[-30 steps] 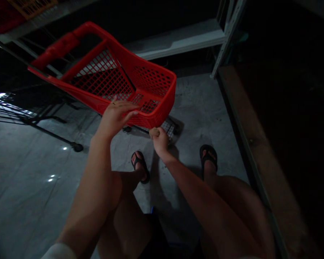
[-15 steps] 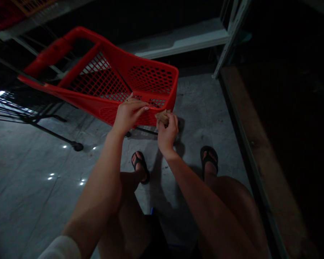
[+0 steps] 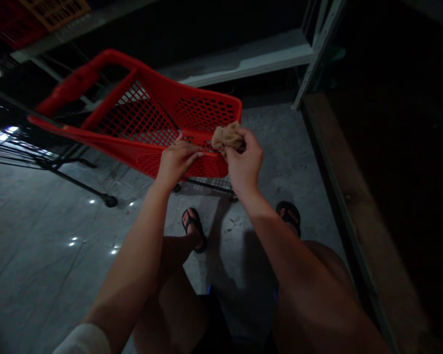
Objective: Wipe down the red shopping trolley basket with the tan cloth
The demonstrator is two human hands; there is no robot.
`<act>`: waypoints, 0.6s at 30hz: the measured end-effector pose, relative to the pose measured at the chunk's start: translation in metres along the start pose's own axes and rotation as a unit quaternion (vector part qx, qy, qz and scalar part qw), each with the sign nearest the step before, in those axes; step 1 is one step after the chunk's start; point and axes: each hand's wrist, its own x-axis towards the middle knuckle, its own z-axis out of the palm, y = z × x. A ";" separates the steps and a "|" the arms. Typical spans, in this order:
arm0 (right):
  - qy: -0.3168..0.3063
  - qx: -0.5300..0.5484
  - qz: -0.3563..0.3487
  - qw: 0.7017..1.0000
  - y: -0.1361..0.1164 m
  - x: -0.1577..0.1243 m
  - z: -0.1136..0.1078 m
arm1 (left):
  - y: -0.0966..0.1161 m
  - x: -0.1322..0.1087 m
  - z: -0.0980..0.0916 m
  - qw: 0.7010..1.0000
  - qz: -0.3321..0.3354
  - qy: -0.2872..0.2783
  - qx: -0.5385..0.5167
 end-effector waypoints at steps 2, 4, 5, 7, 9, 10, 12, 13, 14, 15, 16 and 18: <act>0.000 -0.027 -0.015 1.000 -0.001 -0.019 0.002 | 0.003 0.000 0.001 1.000 -0.003 0.004 -0.002; -0.007 -0.062 -0.006 0.998 0.010 -0.049 0.006 | 0.007 0.000 0.001 1.000 -0.007 0.010 -0.003; -0.028 -0.077 0.007 0.997 0.018 -0.065 0.008 | 0.009 -0.001 0.002 1.000 -0.008 0.012 -0.003; -0.103 -0.094 0.048 0.989 0.036 -0.092 0.013 | 0.015 -0.001 0.003 1.000 -0.010 0.017 -0.003; -0.148 -0.099 0.104 0.979 0.048 -0.109 0.017 | 0.020 -0.001 0.004 1.000 -0.011 0.020 -0.004; -0.146 -0.102 0.129 0.976 0.051 -0.113 0.019 | 0.023 0.000 0.005 1.000 -0.011 0.018 -0.005; -0.095 -0.109 0.177 0.974 0.048 -0.112 0.023 | 0.027 0.001 0.006 1.000 -0.006 0.009 -0.005; -0.059 -0.106 0.193 0.974 0.043 -0.107 0.025 | 0.029 0.002 0.007 1.000 -0.002 0.002 -0.003; -0.026 -0.098 0.197 0.975 0.036 -0.101 0.025 | 0.030 0.003 0.009 1.000 0.002 -0.006 0.001; 0.003 -0.087 0.188 0.978 0.027 -0.094 0.025 | 0.032 0.005 0.011 1.000 0.006 -0.015 0.006; 0.025 -0.076 0.164 0.983 0.017 -0.087 0.023 | 0.034 0.007 0.013 1.000 0.010 -0.023 0.012; 0.040 -0.061 0.092 0.993 -0.002 -0.073 0.016 | 0.039 0.011 0.018 0.999 0.020 -0.036 0.023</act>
